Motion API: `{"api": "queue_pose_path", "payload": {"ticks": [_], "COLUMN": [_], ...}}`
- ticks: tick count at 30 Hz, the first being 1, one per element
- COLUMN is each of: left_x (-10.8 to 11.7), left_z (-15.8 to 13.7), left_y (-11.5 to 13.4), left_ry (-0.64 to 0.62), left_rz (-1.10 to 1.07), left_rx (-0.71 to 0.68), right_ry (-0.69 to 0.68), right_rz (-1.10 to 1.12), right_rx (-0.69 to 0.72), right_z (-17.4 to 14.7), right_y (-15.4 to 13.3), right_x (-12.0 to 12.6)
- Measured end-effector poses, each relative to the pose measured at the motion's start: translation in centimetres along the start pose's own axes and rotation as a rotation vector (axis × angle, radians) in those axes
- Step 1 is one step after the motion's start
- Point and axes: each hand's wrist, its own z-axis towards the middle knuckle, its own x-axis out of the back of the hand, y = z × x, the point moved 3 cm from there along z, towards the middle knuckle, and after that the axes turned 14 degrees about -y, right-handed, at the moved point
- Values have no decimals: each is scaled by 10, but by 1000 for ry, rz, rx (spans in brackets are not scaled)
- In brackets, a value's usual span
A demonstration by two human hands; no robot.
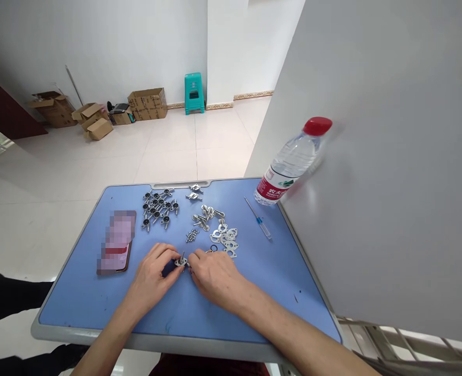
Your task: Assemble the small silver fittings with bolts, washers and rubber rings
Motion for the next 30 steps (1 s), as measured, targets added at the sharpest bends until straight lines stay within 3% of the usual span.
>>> {"api": "queue_pose_path", "payload": {"ticks": [7, 30], "left_x": [0, -2], "left_z": [-1, -2], "left_y": [0, 0], "left_ry": [-5, 1], "left_rz": [-18, -57], "left_rx": [12, 11], "right_ry": [78, 117], "right_rz": [32, 90], "right_rx": [15, 32], "right_z": [-1, -5], "right_y": [1, 0], "right_x": [-5, -6]}}
